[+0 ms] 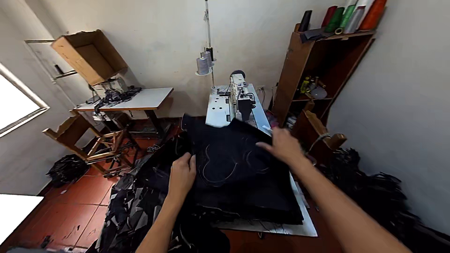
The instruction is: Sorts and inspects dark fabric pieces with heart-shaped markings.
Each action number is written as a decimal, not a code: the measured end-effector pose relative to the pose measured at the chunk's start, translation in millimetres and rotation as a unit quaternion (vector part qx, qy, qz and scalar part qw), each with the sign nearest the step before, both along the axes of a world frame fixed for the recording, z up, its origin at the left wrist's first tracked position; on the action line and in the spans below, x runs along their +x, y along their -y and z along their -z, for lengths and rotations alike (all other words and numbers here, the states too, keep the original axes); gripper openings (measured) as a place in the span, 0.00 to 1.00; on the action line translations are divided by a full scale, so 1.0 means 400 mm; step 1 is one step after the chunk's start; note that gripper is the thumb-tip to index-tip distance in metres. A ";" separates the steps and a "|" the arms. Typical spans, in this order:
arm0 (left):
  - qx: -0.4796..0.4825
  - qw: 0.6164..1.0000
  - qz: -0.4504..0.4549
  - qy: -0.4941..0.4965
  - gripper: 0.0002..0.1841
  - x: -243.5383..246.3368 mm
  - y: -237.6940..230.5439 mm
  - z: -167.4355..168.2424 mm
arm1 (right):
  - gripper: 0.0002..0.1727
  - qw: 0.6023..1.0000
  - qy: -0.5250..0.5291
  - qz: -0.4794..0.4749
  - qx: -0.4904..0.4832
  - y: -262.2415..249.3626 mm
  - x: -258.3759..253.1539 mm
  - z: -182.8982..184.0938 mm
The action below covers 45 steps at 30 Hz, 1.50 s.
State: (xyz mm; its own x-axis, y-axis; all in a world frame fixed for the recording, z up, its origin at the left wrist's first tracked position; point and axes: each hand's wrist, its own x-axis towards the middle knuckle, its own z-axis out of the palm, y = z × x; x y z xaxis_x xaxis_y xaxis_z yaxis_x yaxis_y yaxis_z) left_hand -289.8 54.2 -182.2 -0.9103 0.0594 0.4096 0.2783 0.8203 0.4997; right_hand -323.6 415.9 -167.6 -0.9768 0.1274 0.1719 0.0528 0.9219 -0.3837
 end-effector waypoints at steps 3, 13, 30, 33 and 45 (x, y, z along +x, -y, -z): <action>0.012 0.968 -0.042 0.246 0.21 -0.021 -0.016 -0.001 | 0.48 0.984 0.077 -0.083 -0.136 0.200 0.029 0.072; 0.004 0.934 0.086 0.347 0.29 0.152 0.278 -0.031 | 0.67 0.977 0.041 -0.128 -0.163 0.586 0.054 0.147; 0.255 0.955 -0.058 0.138 0.31 0.341 0.132 0.548 | 0.71 0.982 0.112 -0.146 -0.037 0.601 0.035 0.073; 0.229 0.969 -0.021 0.092 0.17 0.383 0.163 0.491 | 0.73 0.986 0.107 -0.125 -0.011 0.596 0.047 0.049; 0.104 0.978 -0.165 -0.067 0.19 0.537 0.080 0.245 | 0.10 0.974 -0.001 -0.224 0.024 0.543 0.369 0.061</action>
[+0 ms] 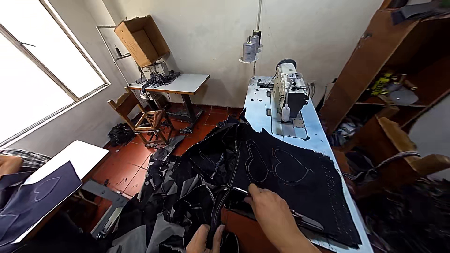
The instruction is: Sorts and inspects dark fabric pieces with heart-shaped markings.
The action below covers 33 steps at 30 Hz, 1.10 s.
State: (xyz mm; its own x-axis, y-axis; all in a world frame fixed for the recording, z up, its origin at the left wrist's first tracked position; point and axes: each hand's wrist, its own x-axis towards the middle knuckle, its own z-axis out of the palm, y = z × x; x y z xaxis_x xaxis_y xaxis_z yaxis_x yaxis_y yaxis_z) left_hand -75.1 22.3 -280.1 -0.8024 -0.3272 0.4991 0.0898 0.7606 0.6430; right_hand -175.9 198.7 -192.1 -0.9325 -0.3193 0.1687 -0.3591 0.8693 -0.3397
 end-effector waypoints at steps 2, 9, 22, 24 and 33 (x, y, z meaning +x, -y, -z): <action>-0.011 1.000 -0.024 0.015 0.19 0.015 -0.024 -0.015 | 0.09 0.990 -0.137 -0.001 0.030 0.014 0.011 0.034; 0.003 0.997 -0.068 0.042 0.20 0.037 -0.086 -0.028 | 0.26 0.966 0.250 -0.046 0.046 -0.017 0.001 -0.054; 0.024 0.994 -0.069 0.078 0.15 0.022 -0.116 -0.030 | 0.10 0.983 -0.146 -0.085 0.071 0.072 -0.033 0.048; 0.029 0.993 -0.071 0.092 0.12 0.017 -0.105 -0.035 | 0.16 0.993 -0.035 -0.081 0.082 0.067 -0.037 0.026; -0.028 0.987 -0.146 -0.069 0.18 0.078 0.104 -0.108 | 0.37 0.977 0.112 -0.093 -0.156 -0.134 0.032 0.029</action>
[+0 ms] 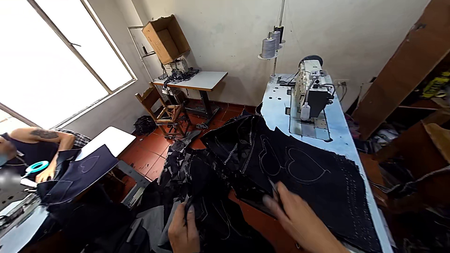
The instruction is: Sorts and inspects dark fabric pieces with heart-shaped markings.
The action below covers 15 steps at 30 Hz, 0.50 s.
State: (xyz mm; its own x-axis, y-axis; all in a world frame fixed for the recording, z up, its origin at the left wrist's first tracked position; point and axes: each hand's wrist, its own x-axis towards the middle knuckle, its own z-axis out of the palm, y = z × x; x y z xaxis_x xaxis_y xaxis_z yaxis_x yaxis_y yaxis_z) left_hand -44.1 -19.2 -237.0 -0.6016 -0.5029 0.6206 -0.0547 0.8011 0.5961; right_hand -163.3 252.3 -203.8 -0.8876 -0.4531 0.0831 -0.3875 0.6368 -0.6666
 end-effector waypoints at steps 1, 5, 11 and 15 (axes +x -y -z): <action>0.044 0.999 0.009 -0.008 0.16 0.023 0.012 -0.032 | 0.41 0.996 0.081 -0.027 -0.005 -0.009 0.024 0.035; 0.260 0.943 0.171 -0.115 0.12 0.136 0.017 -0.188 | 0.47 0.942 0.324 -0.067 -0.053 0.054 0.080 0.237; 0.242 0.924 0.262 -0.138 0.16 0.206 0.088 -0.320 | 0.19 0.723 0.465 -0.146 -0.489 0.189 0.125 0.232; 0.261 0.912 0.308 -0.066 0.15 0.234 0.085 -0.293 | 0.36 0.860 0.417 -0.087 -0.281 0.169 0.058 0.226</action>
